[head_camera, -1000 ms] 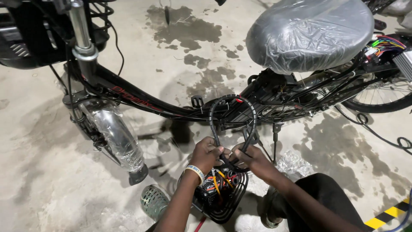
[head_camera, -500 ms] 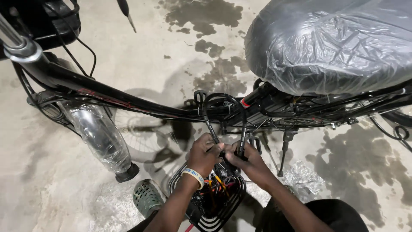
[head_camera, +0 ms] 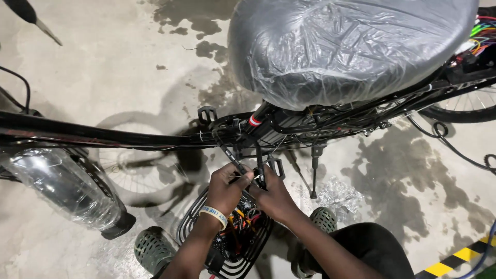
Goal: The person is assembling the electrical components of an electric bicycle. They are seen organizing and securing wires near the rear wheel and motor controller using zip ties. The person also handles a silver controller box and various colored wires, ensuring they are neatly arranged along the frame.
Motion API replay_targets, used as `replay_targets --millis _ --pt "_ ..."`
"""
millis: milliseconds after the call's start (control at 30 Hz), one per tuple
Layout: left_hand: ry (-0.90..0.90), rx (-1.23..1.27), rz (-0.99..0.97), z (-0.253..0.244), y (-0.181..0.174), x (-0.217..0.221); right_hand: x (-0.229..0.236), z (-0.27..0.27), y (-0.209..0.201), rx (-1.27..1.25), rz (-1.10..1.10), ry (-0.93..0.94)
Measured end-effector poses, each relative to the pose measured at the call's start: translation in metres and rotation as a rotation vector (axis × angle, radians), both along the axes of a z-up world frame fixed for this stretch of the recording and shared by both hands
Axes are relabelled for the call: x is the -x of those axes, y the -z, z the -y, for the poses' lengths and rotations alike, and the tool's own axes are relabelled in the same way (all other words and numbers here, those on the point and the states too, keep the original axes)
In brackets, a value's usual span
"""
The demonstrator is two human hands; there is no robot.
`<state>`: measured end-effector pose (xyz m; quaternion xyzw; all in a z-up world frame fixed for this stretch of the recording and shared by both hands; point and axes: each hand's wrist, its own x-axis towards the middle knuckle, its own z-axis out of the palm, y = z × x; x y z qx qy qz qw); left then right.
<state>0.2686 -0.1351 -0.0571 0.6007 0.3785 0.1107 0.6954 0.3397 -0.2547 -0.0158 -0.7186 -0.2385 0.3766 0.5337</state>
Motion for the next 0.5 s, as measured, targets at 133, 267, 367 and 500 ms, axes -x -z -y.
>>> replay_targets --millis 133,267,367,500 --pt "0.033 0.037 -0.003 0.0 0.001 0.005 0.001 0.004 0.001 -0.006 -0.006 -0.006" --pt "-0.021 0.117 -0.016 -0.002 -0.026 0.012 0.001 0.002 0.002 -0.038 -0.021 -0.046" --pt "-0.109 0.249 -0.018 -0.007 -0.028 0.01 -0.003 0.001 0.002 -0.061 -0.025 -0.068" --pt "-0.275 0.424 -0.021 -0.012 -0.037 0.006 -0.01 0.002 0.0 -0.094 -0.027 -0.102"
